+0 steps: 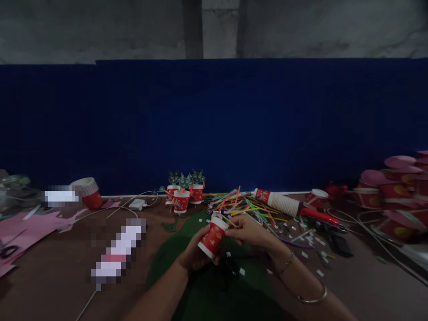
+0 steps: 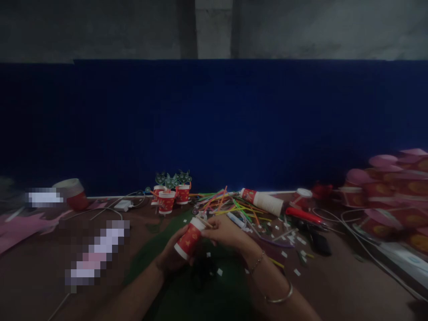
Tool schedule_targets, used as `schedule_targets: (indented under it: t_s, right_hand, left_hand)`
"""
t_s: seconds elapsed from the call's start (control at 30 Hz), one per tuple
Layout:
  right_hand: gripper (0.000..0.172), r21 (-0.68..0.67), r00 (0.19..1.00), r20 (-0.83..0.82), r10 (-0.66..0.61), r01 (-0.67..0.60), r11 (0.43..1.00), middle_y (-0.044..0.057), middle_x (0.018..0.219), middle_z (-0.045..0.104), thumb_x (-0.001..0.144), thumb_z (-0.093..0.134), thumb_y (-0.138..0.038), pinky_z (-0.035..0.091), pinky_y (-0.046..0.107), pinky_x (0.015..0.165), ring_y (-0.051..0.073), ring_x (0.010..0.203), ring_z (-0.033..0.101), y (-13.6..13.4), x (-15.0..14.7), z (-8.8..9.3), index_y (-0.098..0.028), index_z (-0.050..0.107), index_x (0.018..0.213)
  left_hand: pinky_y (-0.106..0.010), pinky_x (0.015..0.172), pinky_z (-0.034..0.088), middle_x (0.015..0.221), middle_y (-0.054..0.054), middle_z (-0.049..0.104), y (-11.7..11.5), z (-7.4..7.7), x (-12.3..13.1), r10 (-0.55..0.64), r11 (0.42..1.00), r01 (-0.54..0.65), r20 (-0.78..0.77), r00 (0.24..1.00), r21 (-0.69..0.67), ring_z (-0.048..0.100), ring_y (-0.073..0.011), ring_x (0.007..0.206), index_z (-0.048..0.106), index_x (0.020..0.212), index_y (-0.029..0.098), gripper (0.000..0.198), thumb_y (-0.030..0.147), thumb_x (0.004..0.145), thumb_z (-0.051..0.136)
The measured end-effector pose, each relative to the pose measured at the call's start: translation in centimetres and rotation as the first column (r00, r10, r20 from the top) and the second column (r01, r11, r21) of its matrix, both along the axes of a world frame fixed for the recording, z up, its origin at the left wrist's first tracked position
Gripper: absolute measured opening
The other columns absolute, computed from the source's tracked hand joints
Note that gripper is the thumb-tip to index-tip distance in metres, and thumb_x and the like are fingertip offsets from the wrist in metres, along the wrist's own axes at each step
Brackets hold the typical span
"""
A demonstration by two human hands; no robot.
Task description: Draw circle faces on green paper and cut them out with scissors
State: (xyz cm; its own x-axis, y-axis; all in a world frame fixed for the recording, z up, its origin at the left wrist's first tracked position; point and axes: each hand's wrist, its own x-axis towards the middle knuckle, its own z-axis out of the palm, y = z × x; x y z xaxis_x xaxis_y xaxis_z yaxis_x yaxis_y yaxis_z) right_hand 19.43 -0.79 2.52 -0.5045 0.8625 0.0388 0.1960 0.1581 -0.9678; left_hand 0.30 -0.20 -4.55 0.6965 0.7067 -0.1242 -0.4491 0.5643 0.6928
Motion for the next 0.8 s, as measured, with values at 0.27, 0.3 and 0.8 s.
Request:
schedule_targets:
  t_s: [0.27,0.3,0.8]
  right_hand:
    - [0.024,-0.005,0.999,0.006,0.040,-0.040,0.999,-0.006,0.045,0.049,0.071,0.064,-0.037,0.029,0.017,0.040,0.006,0.038,0.041,0.09,0.46,-0.09,-0.016,0.060,0.060]
    - [0.024,-0.003,0.999,0.004,0.048,-0.048,0.999,-0.006,0.045,0.049,0.071,0.064,-0.038,0.029,0.017,0.040,0.006,0.038,0.041,0.12,0.52,-0.13,-0.016,0.060,0.061]
    - [0.018,0.010,1.000,0.021,0.002,-0.002,1.000,-0.007,0.041,0.046,0.072,0.062,-0.030,0.027,0.017,0.036,0.006,0.035,0.039,0.03,-0.06,-0.36,-0.015,0.058,0.062]
  left_hand:
    - [-0.024,0.038,0.048,0.065,-0.009,0.065,0.10,-0.11,0.06,-0.047,0.999,0.048,0.042,0.998,-0.023,0.062,-0.0178,0.049,0.059,0.098,0.005,0.047,0.047,0.085,0.044]
    - [-0.025,0.038,0.048,0.064,-0.009,0.065,0.08,-0.08,0.07,-0.050,0.998,0.051,0.041,0.998,-0.023,0.062,-0.0177,0.049,0.060,0.098,0.005,0.047,0.048,0.085,0.044]
    - [-0.024,0.038,0.045,0.062,-0.008,0.064,0.04,-0.05,0.06,-0.004,1.000,0.006,-0.050,0.999,0.025,0.061,-0.0171,0.046,0.059,0.099,0.006,0.049,0.050,0.085,0.042]
